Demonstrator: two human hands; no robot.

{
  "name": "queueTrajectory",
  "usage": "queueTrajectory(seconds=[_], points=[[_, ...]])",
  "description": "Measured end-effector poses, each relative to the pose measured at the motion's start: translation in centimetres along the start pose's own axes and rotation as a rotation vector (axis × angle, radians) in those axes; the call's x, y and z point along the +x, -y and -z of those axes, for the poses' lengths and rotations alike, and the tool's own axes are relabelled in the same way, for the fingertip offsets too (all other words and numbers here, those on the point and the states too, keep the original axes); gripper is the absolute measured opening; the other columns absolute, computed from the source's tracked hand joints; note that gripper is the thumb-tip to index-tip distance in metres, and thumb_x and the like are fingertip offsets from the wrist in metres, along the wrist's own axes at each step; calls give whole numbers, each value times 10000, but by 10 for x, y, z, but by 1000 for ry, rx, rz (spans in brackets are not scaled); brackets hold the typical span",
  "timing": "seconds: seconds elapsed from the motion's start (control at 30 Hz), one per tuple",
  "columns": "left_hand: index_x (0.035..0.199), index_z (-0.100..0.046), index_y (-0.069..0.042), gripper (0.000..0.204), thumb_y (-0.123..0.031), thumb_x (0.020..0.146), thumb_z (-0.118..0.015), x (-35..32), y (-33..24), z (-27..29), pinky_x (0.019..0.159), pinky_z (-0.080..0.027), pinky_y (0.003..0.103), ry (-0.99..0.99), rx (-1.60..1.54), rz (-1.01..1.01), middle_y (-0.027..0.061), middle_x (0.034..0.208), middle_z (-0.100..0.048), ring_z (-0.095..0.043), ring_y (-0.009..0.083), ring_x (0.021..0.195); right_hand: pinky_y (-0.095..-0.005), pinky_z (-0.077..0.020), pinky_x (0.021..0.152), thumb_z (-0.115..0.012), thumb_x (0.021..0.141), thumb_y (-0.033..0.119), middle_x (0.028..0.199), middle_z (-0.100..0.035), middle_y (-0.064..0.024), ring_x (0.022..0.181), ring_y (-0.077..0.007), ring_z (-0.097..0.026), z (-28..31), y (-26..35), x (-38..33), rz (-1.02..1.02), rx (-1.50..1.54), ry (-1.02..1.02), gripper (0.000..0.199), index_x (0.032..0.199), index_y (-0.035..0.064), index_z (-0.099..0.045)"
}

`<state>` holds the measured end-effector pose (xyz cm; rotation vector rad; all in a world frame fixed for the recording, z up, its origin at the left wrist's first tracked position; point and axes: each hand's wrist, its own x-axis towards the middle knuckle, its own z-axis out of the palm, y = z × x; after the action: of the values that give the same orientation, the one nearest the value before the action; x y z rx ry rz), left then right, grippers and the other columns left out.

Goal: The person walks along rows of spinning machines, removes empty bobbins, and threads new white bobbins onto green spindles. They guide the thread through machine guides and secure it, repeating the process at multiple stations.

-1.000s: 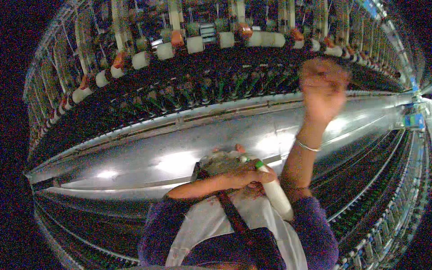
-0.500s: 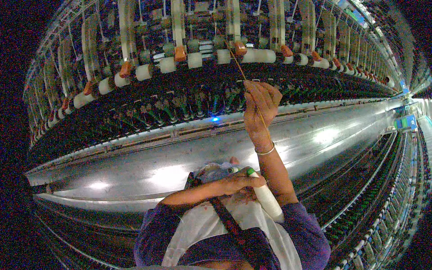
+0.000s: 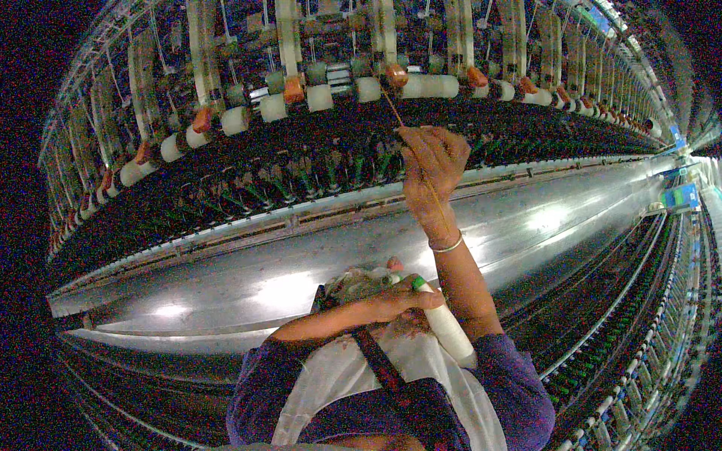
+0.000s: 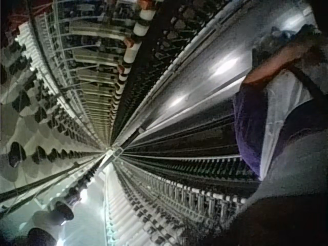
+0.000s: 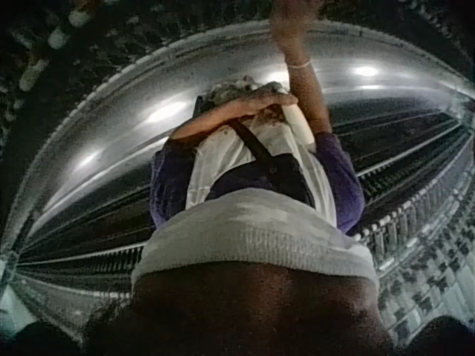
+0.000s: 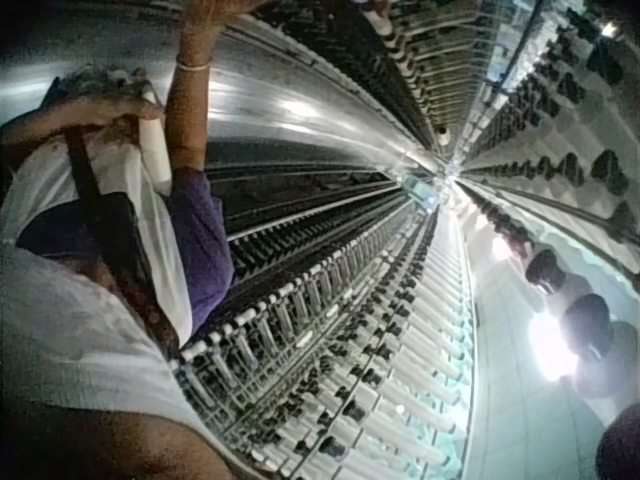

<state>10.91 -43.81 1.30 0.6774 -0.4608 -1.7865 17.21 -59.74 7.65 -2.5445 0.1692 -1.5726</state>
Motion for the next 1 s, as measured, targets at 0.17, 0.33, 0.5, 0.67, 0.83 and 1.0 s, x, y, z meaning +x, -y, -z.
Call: queueTrajectory(seconds=[0.17, 0.33, 0.5, 0.67, 0.83, 1.0], points=[[869, -600, -18, 426, -430, 782, -662, 1, 9, 2, 438, -421, 230, 64, 2, -13, 74, 657, -602, -562, 118, 519, -432, -328, 868, -656, 741, 234, 835, -633, 10, 960, -215, -520, 16, 10, 79, 355, -104, 60, 133, 848, 156, -669], [892, -610, -31, 343, -370, 837, -604, -1, 11, 1, 433, -394, 218, 57, -70, -79, 58, 675, -606, -553, 100, 523, -388, -424, 680, -610, 829, 213, 709, -583, -82, 740, -236, -545, -5, 26, 163, 635, -47, 382, 183, 791, 38, -647], [980, -610, -21, 349, -349, 865, -573, -14, 4, 5, 512, -433, 215, 47, -122, -56, 68, 811, -631, -587, 102, 649, -404, -455, 609, -602, 844, 217, 641, -581, -116, 612, -238, -552, -31, 42, 199, 658, 106, 680, 260, 700, 3, -630], [1092, -581, -17, 402, -354, 874, -563, -22, 9, 15, 669, -498, 275, 56, -125, -29, 94, 946, -628, -613, 162, 798, -464, -497, 734, -541, 830, 345, 912, -635, -177, 882, -365, -609, -67, 50, 211, 684, 88, 567, 347, 872, 14, -635], [1174, -544, -24, 397, -301, 889, -539, -35, 22, 23, 831, -483, 361, -216, -65, 79, 110, 1148, -578, -570, 214, 1018, -441, -478, 771, -502, 849, 350, 868, -631, -156, 885, -342, -601, -73, 43, 199, 636, 132, 591, 325, 864, 68, -662], [1067, -576, -9, 346, -291, 873, -525, -34, 22, 36, 761, -476, 373, -172, -154, -46, 127, 1013, -604, -572, 248, 905, -432, -444, 513, -582, 781, 402, 581, -598, -82, 588, -279, -608, -67, 60, 168, 460, 216, 513, 367, 616, 78, -638]])
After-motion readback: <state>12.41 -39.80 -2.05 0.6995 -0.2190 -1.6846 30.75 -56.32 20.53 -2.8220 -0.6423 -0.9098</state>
